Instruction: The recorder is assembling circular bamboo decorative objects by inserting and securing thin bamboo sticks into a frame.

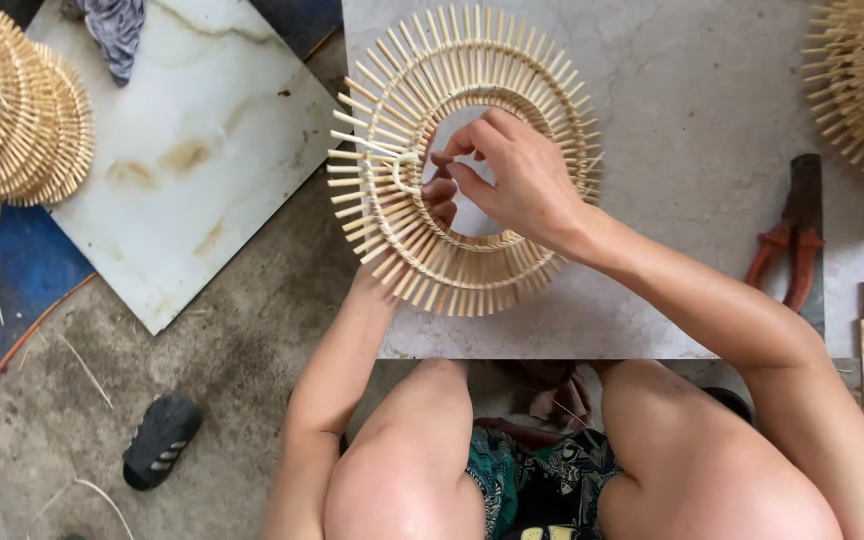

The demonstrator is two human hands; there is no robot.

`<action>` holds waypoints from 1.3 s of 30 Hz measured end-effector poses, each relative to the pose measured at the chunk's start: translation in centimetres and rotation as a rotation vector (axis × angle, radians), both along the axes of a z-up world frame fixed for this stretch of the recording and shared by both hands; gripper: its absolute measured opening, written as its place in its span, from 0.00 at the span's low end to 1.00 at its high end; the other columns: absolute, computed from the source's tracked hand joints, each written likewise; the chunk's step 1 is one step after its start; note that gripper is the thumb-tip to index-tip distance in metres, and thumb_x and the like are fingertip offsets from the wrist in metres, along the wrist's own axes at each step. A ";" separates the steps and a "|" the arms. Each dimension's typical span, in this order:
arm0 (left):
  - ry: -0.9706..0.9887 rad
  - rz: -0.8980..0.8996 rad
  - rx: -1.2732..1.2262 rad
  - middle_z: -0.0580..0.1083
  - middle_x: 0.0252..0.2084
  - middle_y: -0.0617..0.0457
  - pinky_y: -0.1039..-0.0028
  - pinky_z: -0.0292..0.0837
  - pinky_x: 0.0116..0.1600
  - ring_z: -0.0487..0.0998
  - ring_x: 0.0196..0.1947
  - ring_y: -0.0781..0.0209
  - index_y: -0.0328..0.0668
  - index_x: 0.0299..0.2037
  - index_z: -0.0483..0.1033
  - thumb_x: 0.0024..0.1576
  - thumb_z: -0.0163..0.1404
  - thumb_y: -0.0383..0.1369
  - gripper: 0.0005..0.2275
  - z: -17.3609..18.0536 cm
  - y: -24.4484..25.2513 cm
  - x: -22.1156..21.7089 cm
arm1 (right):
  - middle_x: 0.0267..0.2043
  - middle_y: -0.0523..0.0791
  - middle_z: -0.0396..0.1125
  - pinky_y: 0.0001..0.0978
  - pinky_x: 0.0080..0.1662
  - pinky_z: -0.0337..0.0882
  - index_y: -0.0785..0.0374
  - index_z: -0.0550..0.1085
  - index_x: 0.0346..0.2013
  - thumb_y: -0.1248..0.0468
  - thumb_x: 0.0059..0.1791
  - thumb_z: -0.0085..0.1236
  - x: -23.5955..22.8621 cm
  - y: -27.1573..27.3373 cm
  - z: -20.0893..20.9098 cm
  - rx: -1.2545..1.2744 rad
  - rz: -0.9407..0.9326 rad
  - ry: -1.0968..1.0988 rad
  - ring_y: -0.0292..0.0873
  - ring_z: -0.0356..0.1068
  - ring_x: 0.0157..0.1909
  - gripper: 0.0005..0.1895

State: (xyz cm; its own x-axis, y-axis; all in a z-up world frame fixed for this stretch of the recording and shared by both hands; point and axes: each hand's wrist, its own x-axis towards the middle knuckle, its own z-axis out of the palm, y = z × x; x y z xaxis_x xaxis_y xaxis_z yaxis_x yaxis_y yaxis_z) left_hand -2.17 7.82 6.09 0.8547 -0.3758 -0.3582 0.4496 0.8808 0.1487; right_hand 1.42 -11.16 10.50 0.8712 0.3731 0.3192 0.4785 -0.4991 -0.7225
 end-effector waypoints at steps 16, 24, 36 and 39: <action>-0.072 -0.136 0.316 0.71 0.48 0.53 0.81 0.74 0.39 0.73 0.40 0.68 0.36 0.65 0.65 0.66 0.47 0.32 0.18 2.1 -2.4 -1.2 | 0.44 0.47 0.69 0.31 0.46 0.79 0.68 0.76 0.41 0.66 0.51 0.59 -0.3 1.8 -4.0 0.164 0.034 0.405 0.41 0.76 0.42 0.08; -0.141 -0.174 0.437 0.72 0.49 0.53 0.79 0.76 0.41 0.75 0.41 0.68 0.35 0.68 0.62 0.64 0.48 0.31 0.21 6.7 -2.8 -1.0 | 0.44 0.48 0.66 0.31 0.45 0.79 0.71 0.72 0.37 0.68 0.52 0.56 -0.1 -0.7 -1.5 0.114 0.178 0.303 0.42 0.74 0.42 0.07; -0.267 -0.281 0.617 0.73 0.50 0.54 0.78 0.79 0.44 0.78 0.44 0.68 0.33 0.72 0.58 0.62 0.49 0.30 0.27 12.2 -4.4 -0.9 | 0.48 0.49 0.71 0.33 0.52 0.78 0.67 0.73 0.48 0.65 0.59 0.54 -3.3 -9.2 2.2 0.414 0.100 0.295 0.41 0.74 0.49 0.08; -0.427 -0.310 0.783 0.71 0.50 0.52 0.77 0.76 0.50 0.75 0.46 0.68 0.36 0.75 0.57 0.65 0.50 0.29 0.27 8.9 -5.4 -2.5 | 0.47 0.49 0.73 0.32 0.53 0.79 0.64 0.71 0.56 0.58 0.59 0.48 -5.5 -12.4 4.0 0.660 0.042 0.474 0.40 0.76 0.48 0.15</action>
State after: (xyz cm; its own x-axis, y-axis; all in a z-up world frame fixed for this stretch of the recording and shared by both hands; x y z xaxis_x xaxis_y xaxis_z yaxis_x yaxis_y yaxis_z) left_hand -4.63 2.40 14.95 0.8744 -0.3933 -0.2843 0.4176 0.3113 0.8536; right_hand -4.12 -23.58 14.50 0.9583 0.2727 0.0852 0.0564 0.1119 -0.9921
